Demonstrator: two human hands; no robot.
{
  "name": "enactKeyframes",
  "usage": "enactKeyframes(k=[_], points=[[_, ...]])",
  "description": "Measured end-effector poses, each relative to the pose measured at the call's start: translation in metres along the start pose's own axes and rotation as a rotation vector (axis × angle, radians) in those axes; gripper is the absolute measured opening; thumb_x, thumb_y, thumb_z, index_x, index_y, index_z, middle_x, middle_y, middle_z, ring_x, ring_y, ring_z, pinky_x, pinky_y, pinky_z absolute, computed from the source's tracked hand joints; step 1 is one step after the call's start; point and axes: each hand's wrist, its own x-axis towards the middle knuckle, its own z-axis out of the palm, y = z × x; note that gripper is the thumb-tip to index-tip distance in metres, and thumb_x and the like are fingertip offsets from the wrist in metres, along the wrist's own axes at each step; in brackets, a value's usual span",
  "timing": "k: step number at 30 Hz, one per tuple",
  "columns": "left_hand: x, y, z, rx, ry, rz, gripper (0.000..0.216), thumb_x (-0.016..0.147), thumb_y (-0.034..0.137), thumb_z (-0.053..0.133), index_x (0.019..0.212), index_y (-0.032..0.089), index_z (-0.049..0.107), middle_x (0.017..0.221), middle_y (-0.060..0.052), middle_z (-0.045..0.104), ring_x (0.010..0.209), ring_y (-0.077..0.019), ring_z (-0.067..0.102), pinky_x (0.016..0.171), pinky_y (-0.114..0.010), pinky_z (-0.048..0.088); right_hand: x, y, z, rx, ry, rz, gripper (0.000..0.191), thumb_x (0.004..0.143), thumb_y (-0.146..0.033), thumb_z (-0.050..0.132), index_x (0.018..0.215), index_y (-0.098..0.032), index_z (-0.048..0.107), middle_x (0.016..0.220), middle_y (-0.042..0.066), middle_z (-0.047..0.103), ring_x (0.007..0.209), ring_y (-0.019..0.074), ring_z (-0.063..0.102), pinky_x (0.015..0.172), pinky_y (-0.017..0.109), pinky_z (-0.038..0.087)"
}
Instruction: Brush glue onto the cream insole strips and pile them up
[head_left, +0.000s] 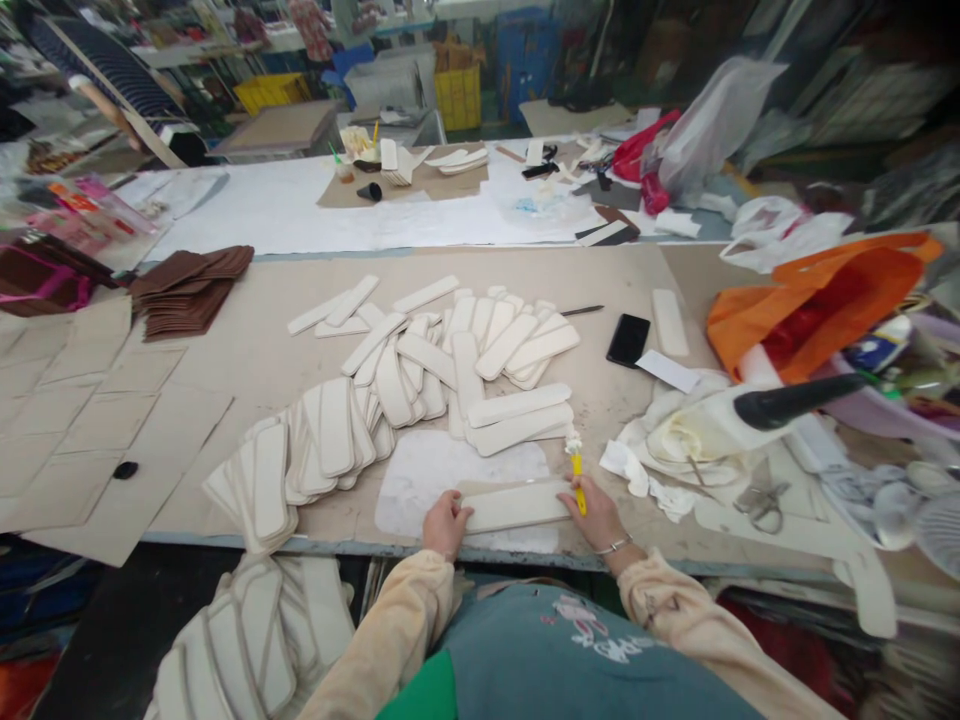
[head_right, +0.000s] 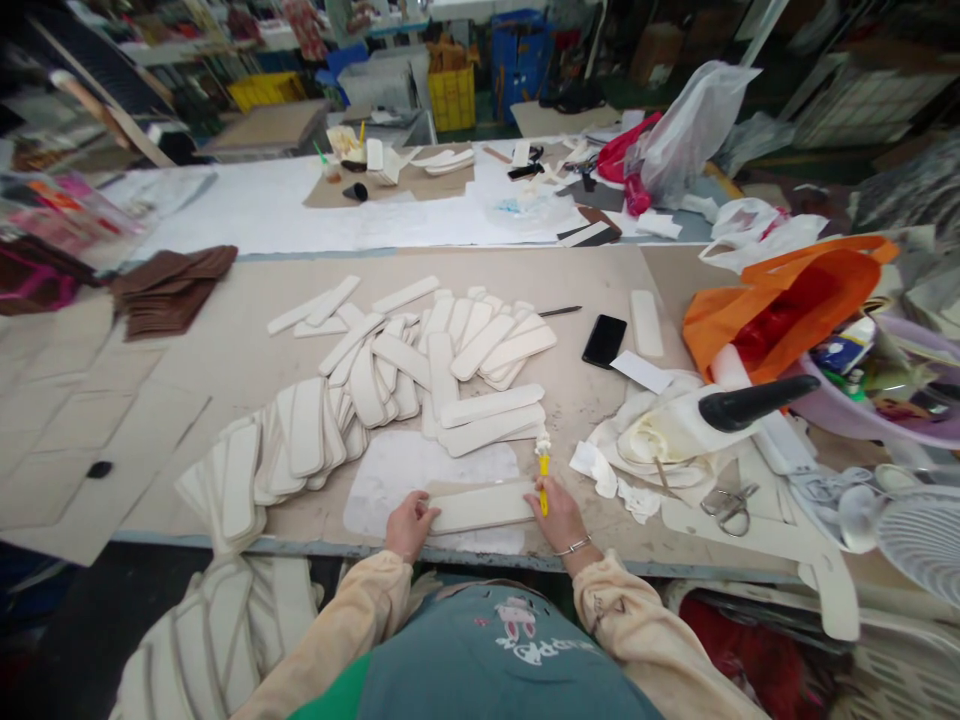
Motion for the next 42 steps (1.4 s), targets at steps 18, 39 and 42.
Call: enactKeyframes(k=[18,39,42], points=[[-0.001,0.007,-0.007,0.118,-0.015,0.076,0.027,0.077,0.026,0.05,0.101,0.013,0.049,0.098,-0.009,0.051,0.089,-0.0173,0.052,0.079,-0.029,0.04,0.0,-0.001,-0.001,-0.056,0.014,0.01,0.009,0.082,-0.03,0.046,0.086,-0.021,0.045,0.091,0.009,0.063,0.08,0.0226,0.061,0.069,0.036,0.049],[-0.015,0.024,-0.022,0.226,-0.011,-0.04,0.027,0.072,0.033,0.058,0.094,0.02,0.05,0.098,-0.003,0.053,0.091,-0.016,0.052,0.076,-0.024,0.038,-0.002,0.02,-0.009,-0.25,0.145,-0.159,0.036,0.073,-0.055,0.053,0.079,-0.019,0.049,0.08,0.008,0.056,0.079,0.0256,0.053,0.07,0.039,0.044],[-0.01,0.024,-0.021,0.227,-0.046,0.003,0.023,0.077,0.03,0.052,0.096,0.017,0.049,0.098,-0.007,0.053,0.092,-0.0174,0.051,0.078,-0.027,0.037,-0.012,0.011,-0.021,-0.227,0.133,-0.125,0.029,0.075,-0.046,0.056,0.081,-0.019,0.047,0.087,0.009,0.057,0.087,0.0256,0.053,0.075,0.04,0.044]])
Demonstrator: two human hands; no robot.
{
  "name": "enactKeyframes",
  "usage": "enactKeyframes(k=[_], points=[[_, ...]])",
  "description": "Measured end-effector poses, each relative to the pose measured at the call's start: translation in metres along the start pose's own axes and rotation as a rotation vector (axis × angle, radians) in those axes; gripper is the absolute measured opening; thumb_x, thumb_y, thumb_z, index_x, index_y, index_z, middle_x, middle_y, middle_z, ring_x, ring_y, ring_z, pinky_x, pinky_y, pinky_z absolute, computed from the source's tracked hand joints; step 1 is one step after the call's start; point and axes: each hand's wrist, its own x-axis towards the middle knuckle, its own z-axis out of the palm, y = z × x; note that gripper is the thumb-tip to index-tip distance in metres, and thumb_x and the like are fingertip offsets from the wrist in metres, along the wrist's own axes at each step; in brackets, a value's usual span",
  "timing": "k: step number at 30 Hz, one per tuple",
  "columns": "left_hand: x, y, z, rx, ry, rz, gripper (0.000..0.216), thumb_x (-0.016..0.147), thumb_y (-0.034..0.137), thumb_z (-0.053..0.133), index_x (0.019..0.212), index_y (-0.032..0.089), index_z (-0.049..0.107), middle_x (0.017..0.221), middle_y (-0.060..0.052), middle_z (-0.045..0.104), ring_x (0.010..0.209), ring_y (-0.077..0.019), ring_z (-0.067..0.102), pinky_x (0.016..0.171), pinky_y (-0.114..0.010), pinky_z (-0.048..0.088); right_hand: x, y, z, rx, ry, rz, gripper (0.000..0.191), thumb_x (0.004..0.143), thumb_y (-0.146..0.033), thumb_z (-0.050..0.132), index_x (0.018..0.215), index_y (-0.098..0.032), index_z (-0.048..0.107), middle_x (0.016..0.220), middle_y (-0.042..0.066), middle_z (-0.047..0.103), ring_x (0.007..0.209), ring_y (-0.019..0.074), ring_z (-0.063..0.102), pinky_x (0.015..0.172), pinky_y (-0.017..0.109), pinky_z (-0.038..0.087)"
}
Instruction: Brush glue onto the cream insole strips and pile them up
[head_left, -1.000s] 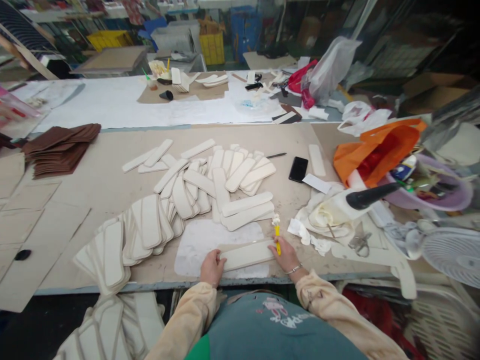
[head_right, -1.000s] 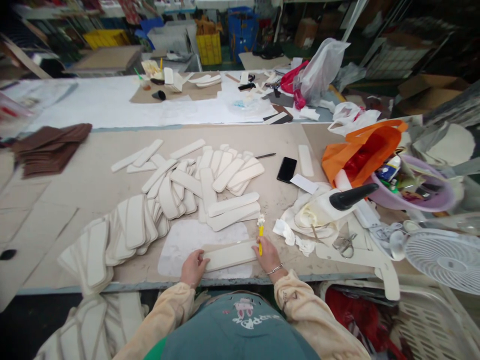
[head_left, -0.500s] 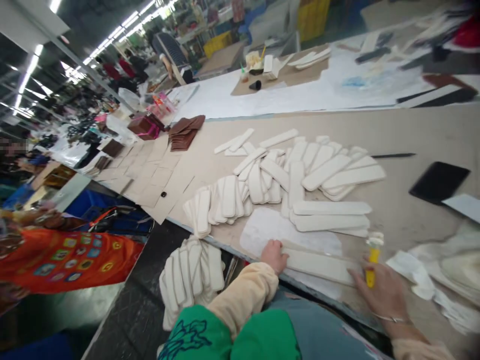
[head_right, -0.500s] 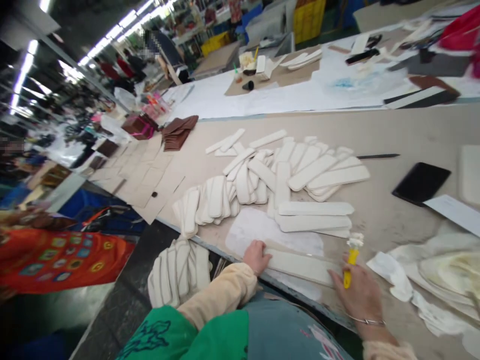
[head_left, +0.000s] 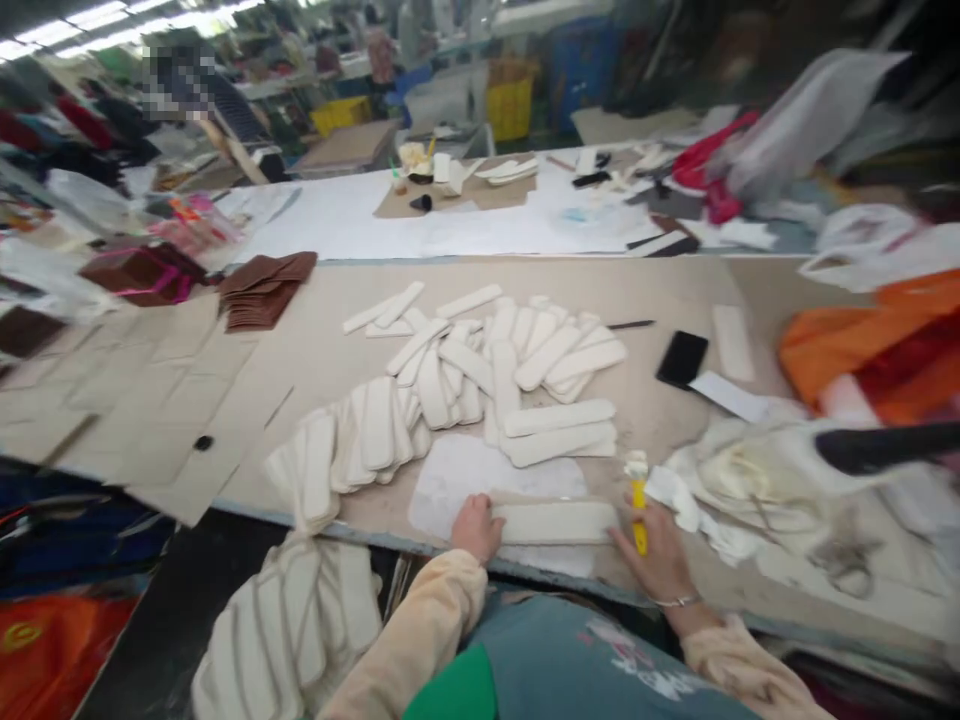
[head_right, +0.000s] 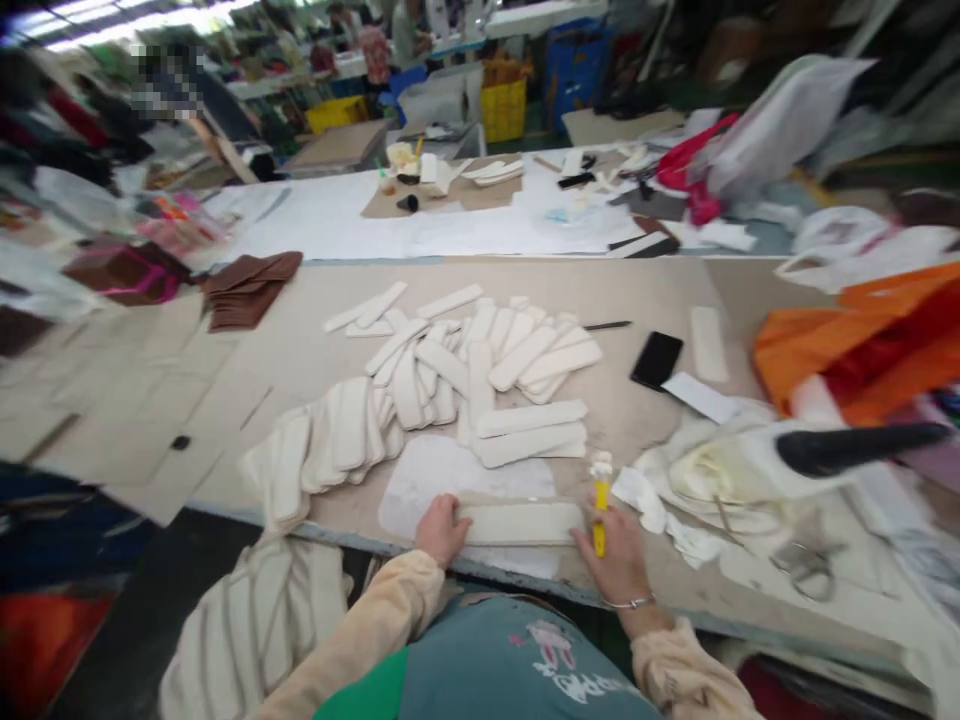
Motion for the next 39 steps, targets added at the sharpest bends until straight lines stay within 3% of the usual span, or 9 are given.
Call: enactKeyframes(k=[5,12,23,39], points=[[0.008,-0.002,0.004,0.046,0.02,0.034,0.021,0.077,0.032,0.053,0.093,0.019,0.049,0.097,-0.005,0.052,0.089,-0.0163,0.051,0.077,-0.027,0.038,-0.016,-0.007,-0.019,0.063,-0.015,0.096,0.021,0.076,-0.036,0.057,0.084,-0.021,0.045,0.103,0.011,0.059,0.099,0.0269,0.052,0.084,0.045,0.043],[0.006,-0.003,0.006,0.1,0.036,0.046,0.022,0.078,0.034,0.051,0.095,0.019,0.05,0.102,-0.005,0.051,0.09,-0.0155,0.052,0.075,-0.026,0.038,-0.043,-0.007,-0.033,0.078,-0.031,0.152,0.021,0.074,-0.032,0.06,0.084,-0.022,0.044,0.109,0.01,0.06,0.105,0.0286,0.05,0.087,0.048,0.041],[0.007,-0.003,0.008,0.165,0.055,0.072,0.022,0.079,0.037,0.047,0.093,0.019,0.047,0.098,-0.005,0.053,0.087,-0.0175,0.054,0.069,-0.027,0.038,-0.056,-0.018,-0.05,0.089,-0.003,0.19,0.017,0.073,-0.023,0.057,0.085,-0.023,0.044,0.111,0.01,0.06,0.105,0.0284,0.051,0.087,0.048,0.042],[0.009,-0.001,0.006,0.167,0.101,0.131,0.012,0.074,0.028,0.052,0.081,0.02,0.045,0.083,-0.003,0.056,0.08,-0.0162,0.055,0.068,-0.026,0.036,-0.077,-0.009,-0.061,0.072,0.051,0.205,0.016,0.073,-0.026,0.057,0.082,-0.023,0.044,0.108,0.008,0.061,0.106,0.0274,0.052,0.088,0.046,0.044]])
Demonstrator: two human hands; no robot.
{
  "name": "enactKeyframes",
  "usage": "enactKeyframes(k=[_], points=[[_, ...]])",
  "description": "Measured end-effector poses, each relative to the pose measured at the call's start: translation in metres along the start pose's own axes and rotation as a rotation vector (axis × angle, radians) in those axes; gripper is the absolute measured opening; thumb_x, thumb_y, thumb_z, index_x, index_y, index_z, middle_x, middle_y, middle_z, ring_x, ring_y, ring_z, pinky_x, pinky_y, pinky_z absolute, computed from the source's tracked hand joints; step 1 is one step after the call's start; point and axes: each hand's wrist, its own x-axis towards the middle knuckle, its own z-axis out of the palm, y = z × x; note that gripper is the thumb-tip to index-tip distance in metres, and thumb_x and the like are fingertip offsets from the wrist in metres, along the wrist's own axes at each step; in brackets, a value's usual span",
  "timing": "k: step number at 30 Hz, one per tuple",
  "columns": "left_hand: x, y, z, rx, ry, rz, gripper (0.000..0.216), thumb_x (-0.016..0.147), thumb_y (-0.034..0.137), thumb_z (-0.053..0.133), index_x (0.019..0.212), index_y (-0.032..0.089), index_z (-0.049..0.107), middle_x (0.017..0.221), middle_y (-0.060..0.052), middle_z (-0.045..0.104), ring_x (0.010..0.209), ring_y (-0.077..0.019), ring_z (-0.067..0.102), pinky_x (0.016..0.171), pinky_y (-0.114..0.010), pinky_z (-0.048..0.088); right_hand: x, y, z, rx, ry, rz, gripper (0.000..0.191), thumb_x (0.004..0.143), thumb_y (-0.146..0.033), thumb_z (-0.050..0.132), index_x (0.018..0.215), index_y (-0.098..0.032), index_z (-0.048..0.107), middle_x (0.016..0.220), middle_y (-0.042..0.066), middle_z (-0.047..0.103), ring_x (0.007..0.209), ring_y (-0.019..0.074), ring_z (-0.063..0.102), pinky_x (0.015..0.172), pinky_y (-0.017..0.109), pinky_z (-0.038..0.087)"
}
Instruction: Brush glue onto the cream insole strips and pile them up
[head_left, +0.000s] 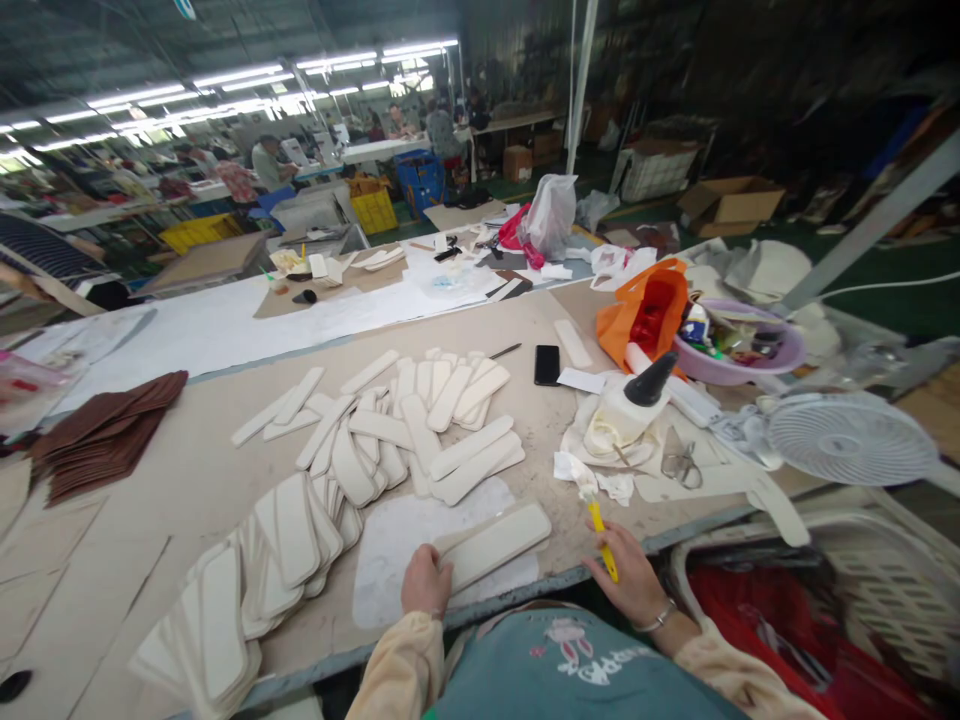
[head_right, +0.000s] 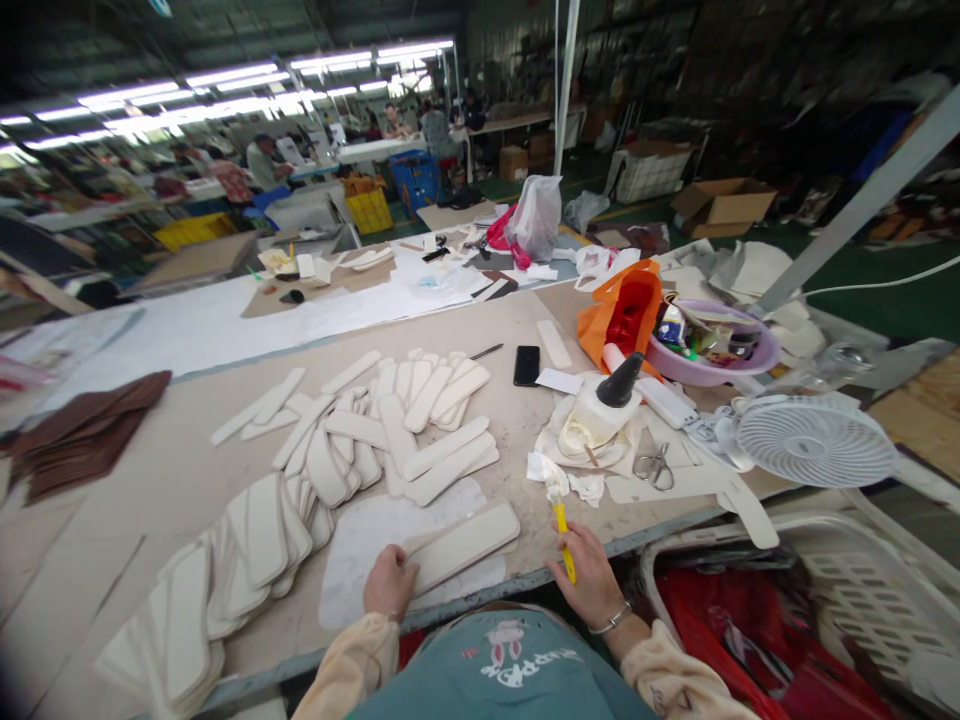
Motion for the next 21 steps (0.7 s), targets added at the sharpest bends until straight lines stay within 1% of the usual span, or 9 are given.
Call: enactKeyframes(k=[2,5,9,13,17,21], points=[[-0.0019,-0.0025,-0.0001,-0.068,0.011,-0.004,0.012,0.074,0.026,0.052,0.083,0.02,0.046,0.081,-0.002,0.056,0.078,-0.0148,0.055,0.067,-0.024,0.037,0.0016,0.0003,-0.0007,-0.001,0.007,-0.006,0.015,0.074,-0.026,0.057,0.082,-0.023,0.044,0.107,0.008,0.061,0.105,0.027,0.053,0.087,0.045,0.045],[-0.0041,-0.0069,-0.001,-0.122,0.013,-0.005,0.015,0.073,0.024,0.053,0.087,0.02,0.048,0.084,-0.002,0.057,0.079,-0.0132,0.055,0.069,-0.022,0.038,0.0045,-0.0001,-0.001,0.002,0.01,-0.013,0.015,0.073,-0.026,0.057,0.082,-0.023,0.045,0.107,0.008,0.062,0.104,0.0264,0.053,0.086,0.044,0.046],[-0.0055,-0.0102,-0.0019,-0.089,0.002,-0.012,0.012,0.073,0.023,0.054,0.084,0.019,0.052,0.088,-0.002,0.056,0.081,-0.0125,0.055,0.073,-0.022,0.038,0.0066,-0.0022,-0.0005,0.03,-0.001,-0.014,0.015,0.073,-0.026,0.057,0.081,-0.023,0.045,0.107,0.008,0.062,0.104,0.0263,0.053,0.086,0.044,0.046],[-0.0047,-0.0099,-0.0014,-0.077,0.001,-0.042,0.012,0.074,0.023,0.053,0.085,0.019,0.052,0.093,-0.003,0.055,0.08,-0.012,0.055,0.075,-0.023,0.038,0.0065,-0.0046,-0.0005,0.054,-0.032,-0.021,0.015,0.074,-0.025,0.056,0.082,-0.023,0.044,0.108,0.009,0.061,0.104,0.0264,0.052,0.087,0.045,0.045],[-0.0022,-0.0087,-0.002,-0.076,-0.016,-0.07,0.011,0.071,0.025,0.055,0.08,0.019,0.051,0.085,-0.004,0.056,0.081,-0.0151,0.055,0.071,-0.025,0.038,0.0063,-0.0047,-0.0006,0.061,-0.043,-0.026,0.014,0.074,-0.025,0.055,0.082,-0.023,0.044,0.107,0.009,0.061,0.105,0.0268,0.052,0.087,0.046,0.044],[-0.0042,-0.0055,-0.0034,-0.11,-0.028,-0.06,0.009,0.069,0.022,0.053,0.077,0.02,0.049,0.073,-0.001,0.055,0.074,-0.0154,0.055,0.065,-0.025,0.038,0.0056,-0.0045,-0.0014,0.061,-0.027,-0.018,0.014,0.073,-0.025,0.055,0.082,-0.023,0.045,0.108,0.01,0.061,0.105,0.0274,0.052,0.087,0.046,0.044]])
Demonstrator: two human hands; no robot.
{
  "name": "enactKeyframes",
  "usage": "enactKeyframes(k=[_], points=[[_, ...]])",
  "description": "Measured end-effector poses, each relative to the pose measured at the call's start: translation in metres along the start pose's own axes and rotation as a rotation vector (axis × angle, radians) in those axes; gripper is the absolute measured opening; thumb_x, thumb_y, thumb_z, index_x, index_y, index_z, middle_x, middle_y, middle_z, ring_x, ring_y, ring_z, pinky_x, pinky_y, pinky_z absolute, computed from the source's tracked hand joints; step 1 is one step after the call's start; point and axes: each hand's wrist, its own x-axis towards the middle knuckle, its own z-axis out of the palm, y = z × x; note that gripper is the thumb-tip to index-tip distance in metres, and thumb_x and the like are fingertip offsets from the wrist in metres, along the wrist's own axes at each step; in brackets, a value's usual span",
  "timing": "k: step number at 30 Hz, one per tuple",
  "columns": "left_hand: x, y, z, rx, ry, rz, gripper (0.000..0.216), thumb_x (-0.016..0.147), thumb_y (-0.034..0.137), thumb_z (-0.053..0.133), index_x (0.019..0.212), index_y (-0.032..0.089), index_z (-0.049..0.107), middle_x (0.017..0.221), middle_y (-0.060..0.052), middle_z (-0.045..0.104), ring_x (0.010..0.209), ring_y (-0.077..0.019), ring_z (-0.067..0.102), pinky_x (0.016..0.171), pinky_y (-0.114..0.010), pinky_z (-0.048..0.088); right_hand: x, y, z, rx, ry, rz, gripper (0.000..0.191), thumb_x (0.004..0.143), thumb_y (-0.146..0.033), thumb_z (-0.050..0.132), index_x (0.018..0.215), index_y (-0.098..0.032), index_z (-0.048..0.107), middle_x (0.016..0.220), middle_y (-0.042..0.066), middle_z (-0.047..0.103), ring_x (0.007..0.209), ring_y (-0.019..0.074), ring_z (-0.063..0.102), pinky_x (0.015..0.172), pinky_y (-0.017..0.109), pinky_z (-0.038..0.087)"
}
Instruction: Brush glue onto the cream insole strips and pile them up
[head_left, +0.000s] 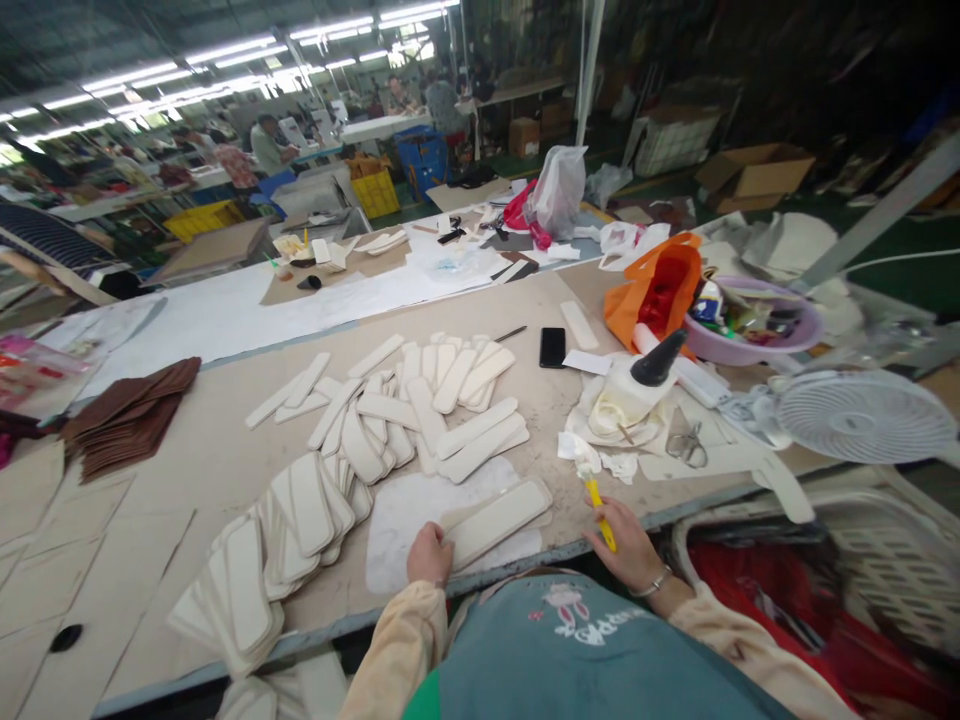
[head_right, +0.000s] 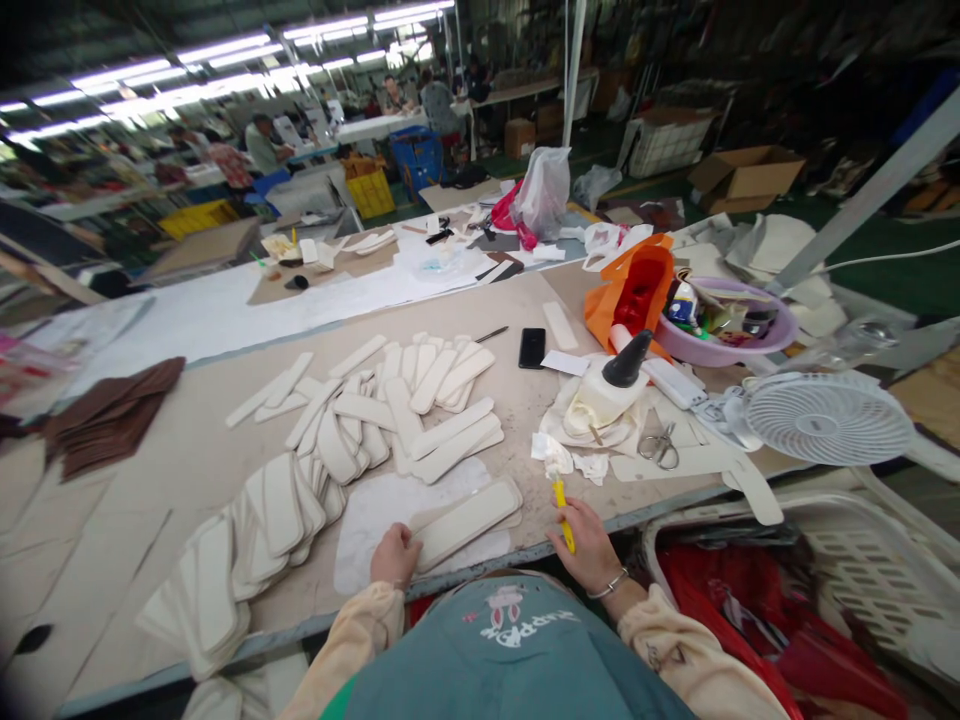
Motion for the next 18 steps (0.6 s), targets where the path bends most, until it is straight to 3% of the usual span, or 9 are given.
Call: enactKeyframes(k=[3,5,8,12,18], points=[[-0.007,0.009,-0.008,-0.073,-0.009,0.041,0.014,0.069,0.017,0.049,0.083,0.02,0.047,0.066,0.003,0.052,0.065,-0.0116,0.054,0.062,-0.022,0.038,0.001,-0.005,-0.005,0.035,0.005,0.009,0.015,0.075,-0.024,0.055,0.084,-0.023,0.044,0.107,0.01,0.061,0.105,0.0265,0.053,0.087,0.044,0.045],[-0.014,0.021,-0.022,-0.255,-0.005,0.104,0.022,0.069,0.016,0.047,0.09,0.02,0.046,0.066,0.005,0.05,0.062,-0.0097,0.052,0.06,-0.02,0.039,0.005,-0.013,-0.01,0.094,0.012,0.014,0.016,0.076,-0.025,0.055,0.084,-0.023,0.042,0.108,0.011,0.061,0.105,0.0258,0.053,0.086,0.042,0.045],[-0.027,0.049,-0.059,-0.661,-0.013,0.24,0.039,0.068,0.02,0.05,0.106,0.02,0.042,0.076,0.003,0.051,0.065,-0.0091,0.051,0.056,-0.019,0.04,0.021,-0.033,-0.023,0.221,0.018,0.013,0.019,0.077,-0.029,0.056,0.085,-0.023,0.039,0.111,0.012,0.059,0.106,0.0254,0.054,0.086,0.041,0.045],[-0.043,0.095,-0.116,-1.097,-0.061,0.371,0.053,0.066,0.024,0.063,0.115,0.02,0.042,0.081,0.001,0.053,0.072,-0.0094,0.052,0.064,-0.02,0.042,0.059,-0.07,-0.04,0.438,-0.004,0.028,0.027,0.076,-0.029,0.06,0.084,-0.025,0.034,0.116,0.012,0.058,0.108,0.0248,0.053,0.089,0.041,0.041],[-0.053,0.139,-0.168,-1.477,-0.098,0.347,0.056,0.063,0.023,0.07,0.114,0.02,0.047,0.083,0.0,0.057,0.065,-0.0074,0.054,0.057,-0.018,0.04,0.106,-0.12,-0.042,0.87,-0.058,0.038,0.033,0.072,-0.025,0.065,0.084,-0.025,0.034,0.113,0.007,0.06,0.104,0.0224,0.056,0.089,0.04,0.041]])
